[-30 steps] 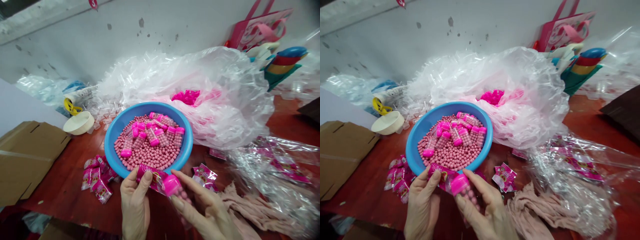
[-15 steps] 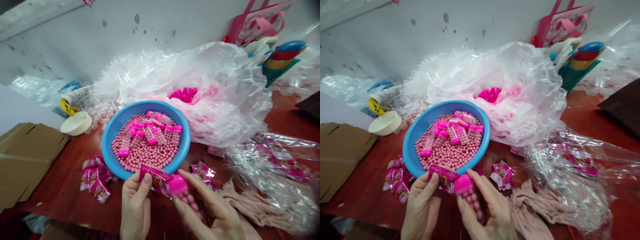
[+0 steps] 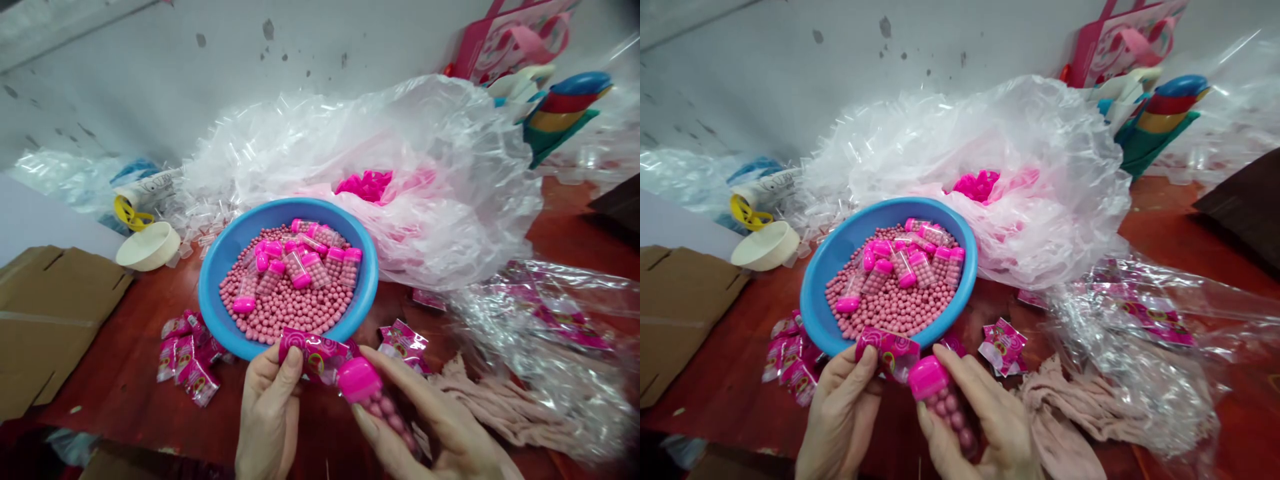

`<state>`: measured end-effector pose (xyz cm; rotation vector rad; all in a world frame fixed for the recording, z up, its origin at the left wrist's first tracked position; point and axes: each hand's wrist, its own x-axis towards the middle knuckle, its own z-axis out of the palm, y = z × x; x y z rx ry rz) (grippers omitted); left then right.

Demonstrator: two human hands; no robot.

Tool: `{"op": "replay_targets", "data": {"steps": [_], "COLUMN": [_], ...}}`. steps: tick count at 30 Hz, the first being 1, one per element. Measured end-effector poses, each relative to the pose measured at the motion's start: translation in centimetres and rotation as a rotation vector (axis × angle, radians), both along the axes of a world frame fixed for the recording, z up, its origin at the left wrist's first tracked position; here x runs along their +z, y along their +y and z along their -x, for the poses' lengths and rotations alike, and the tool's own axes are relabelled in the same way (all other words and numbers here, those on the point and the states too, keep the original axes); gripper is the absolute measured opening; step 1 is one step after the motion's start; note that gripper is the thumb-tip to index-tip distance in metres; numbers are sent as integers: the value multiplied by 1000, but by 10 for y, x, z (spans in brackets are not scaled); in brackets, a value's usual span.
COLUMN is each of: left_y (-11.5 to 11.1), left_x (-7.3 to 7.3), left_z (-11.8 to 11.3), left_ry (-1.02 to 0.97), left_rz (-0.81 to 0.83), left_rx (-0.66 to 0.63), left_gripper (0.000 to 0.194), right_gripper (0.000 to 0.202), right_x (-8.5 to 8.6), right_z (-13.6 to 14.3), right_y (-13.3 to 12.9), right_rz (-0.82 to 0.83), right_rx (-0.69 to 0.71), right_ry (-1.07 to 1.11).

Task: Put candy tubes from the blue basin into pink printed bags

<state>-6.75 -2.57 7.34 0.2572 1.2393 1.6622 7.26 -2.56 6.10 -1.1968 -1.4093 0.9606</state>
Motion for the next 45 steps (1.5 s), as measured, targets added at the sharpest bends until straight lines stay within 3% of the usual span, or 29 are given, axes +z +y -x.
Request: {"op": "replay_targets", "data": {"steps": [6, 11, 17, 23, 25, 31, 33, 36, 40, 45], "left_y": [-3, -4, -4, -3, -2, 0, -1, -4, -6, -5], "left_x": [-1, -5, -5, -1, 0, -4, -6, -6, -1, 0], "left_z": [-1, -1, 0, 8, 7, -4, -9, -16, -25, -26], "left_ry": [65, 54, 108, 197, 245, 216, 96, -75, -100, -126], "left_rz": [7, -11, -88, -181, -152, -163, -133, -36, 28, 16], "left_rx": [-125, -200, -319, -514, -463, -48, -66, -172, -196, -269], "left_gripper": [17, 14, 15, 24, 25, 57, 60, 41, 23, 18], "right_gripper": [52, 44, 52, 42, 37, 29, 27, 27, 29, 49], "right_x": [-8, -10, -6, -7, -5, -5, -6, -7, -10, -15], "right_z": [-11, -14, -10, -8, -6, -1, -2, -2, -1, 0], "right_y": [-2, -3, 0, 1, 2, 2, 2, 2, 2, 0], "right_rz": [-163, -244, -260, -128, -80, 227, 323, 408, 432, 418], "right_rx": [48, 24, 118, 50, 51, 146, 151, 167, 187, 201], "right_ry": [-195, -386, -279, -141, -108, 129, 197, 282, 352, 375]}}
